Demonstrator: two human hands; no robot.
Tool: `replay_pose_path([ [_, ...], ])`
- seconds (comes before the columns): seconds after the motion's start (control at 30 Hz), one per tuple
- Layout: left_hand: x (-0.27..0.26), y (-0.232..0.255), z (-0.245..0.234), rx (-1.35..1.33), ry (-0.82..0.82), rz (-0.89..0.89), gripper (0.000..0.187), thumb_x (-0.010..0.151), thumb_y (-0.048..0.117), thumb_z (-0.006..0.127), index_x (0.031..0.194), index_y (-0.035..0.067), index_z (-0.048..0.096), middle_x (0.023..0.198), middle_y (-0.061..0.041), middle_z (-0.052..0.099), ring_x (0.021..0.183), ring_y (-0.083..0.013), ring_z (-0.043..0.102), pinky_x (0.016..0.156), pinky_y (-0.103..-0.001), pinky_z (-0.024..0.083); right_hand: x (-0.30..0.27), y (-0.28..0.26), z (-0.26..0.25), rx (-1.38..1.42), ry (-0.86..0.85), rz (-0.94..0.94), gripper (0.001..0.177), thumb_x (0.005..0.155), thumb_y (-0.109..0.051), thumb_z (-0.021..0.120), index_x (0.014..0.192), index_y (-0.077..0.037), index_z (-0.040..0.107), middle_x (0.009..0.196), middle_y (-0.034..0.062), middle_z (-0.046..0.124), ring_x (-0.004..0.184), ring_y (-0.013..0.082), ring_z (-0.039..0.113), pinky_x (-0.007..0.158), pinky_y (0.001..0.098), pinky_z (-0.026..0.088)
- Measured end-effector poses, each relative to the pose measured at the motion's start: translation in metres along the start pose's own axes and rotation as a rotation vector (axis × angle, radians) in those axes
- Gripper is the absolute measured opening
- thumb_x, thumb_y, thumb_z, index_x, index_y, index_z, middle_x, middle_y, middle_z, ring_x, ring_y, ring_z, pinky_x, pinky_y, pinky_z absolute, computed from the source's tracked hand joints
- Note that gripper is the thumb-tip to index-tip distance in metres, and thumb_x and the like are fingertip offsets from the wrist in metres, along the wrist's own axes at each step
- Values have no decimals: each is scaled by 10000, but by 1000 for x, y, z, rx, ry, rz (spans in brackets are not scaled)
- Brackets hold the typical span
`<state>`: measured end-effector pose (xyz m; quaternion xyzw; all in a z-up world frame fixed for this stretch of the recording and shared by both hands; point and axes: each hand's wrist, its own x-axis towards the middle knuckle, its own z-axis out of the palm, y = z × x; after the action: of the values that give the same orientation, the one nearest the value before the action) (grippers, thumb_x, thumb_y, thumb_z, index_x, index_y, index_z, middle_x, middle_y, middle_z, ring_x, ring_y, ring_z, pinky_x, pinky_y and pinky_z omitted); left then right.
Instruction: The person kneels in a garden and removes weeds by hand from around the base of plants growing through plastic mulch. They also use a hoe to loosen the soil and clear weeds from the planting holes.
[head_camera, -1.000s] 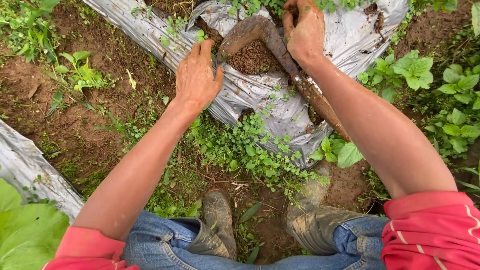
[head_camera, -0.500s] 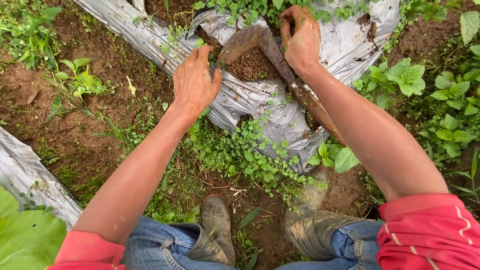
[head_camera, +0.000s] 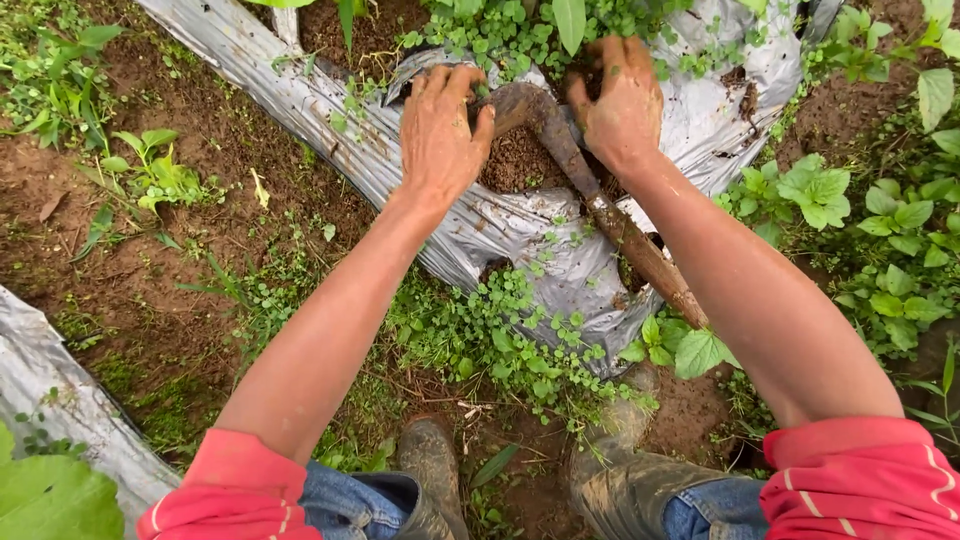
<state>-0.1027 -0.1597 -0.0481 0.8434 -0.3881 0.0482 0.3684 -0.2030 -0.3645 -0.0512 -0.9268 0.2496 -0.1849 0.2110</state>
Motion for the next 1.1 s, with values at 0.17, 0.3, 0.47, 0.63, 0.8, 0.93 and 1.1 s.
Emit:
replay_pose_path([
  [0.17,-3,4,2,-64,-35,-87,243,916,197,595,1152,206,538,1133,-107,630,1136,-342,640,1145,-603,366,9,-2,6,-79,-147,-12,369,1018,-413,704,1188,-115,566,1402,285,526,1329,465,446,1056,675,341],
  [0.3,2,3,0,-92,-106,-182,263,937,268,565,1198,267,535,1432,-241,560,1423,-450,396,1185,-645,224,18,-3,20,-115,-74,-60,285,974,-208,740,1155,-13,634,1266,213,600,1090,395,605,891,569,515],
  [0.47,3,0,0,-73,-35,-124,281,900,190,603,1169,207,524,1122,-55,561,1027,-240,607,902,-482,534,14,8,24,-84,28,-271,174,970,-99,701,1127,-28,680,1148,161,644,940,310,664,705,425,633],
  [0.63,6,-7,-1,45,6,-30,412,887,184,678,1265,136,521,1217,-109,509,1103,-296,574,993,-496,521,25,9,30,-228,-240,-85,363,1048,-61,496,1396,30,544,1406,302,534,1153,461,600,946,570,534],
  [0.8,7,-11,-6,-15,-42,-53,433,881,125,637,1281,155,476,1235,-116,546,1041,-270,601,822,-427,589,19,0,13,-55,-277,-52,307,952,131,460,1251,65,459,1298,209,397,1166,346,409,948,520,443],
  [0.93,14,-9,-13,-37,-19,-64,402,873,111,656,1242,113,498,1186,-143,633,974,-296,638,816,-466,523,15,-12,2,228,10,-392,18,1078,-6,493,1093,3,488,1047,181,584,920,297,601,762,436,563],
  [1.1,12,-9,-13,-81,-38,-96,431,866,87,624,1266,137,470,1163,-110,607,960,-255,642,869,-474,564,30,-43,30,-97,-186,-152,325,1070,-197,457,1347,-36,507,1009,203,645,836,348,657,686,470,626],
])
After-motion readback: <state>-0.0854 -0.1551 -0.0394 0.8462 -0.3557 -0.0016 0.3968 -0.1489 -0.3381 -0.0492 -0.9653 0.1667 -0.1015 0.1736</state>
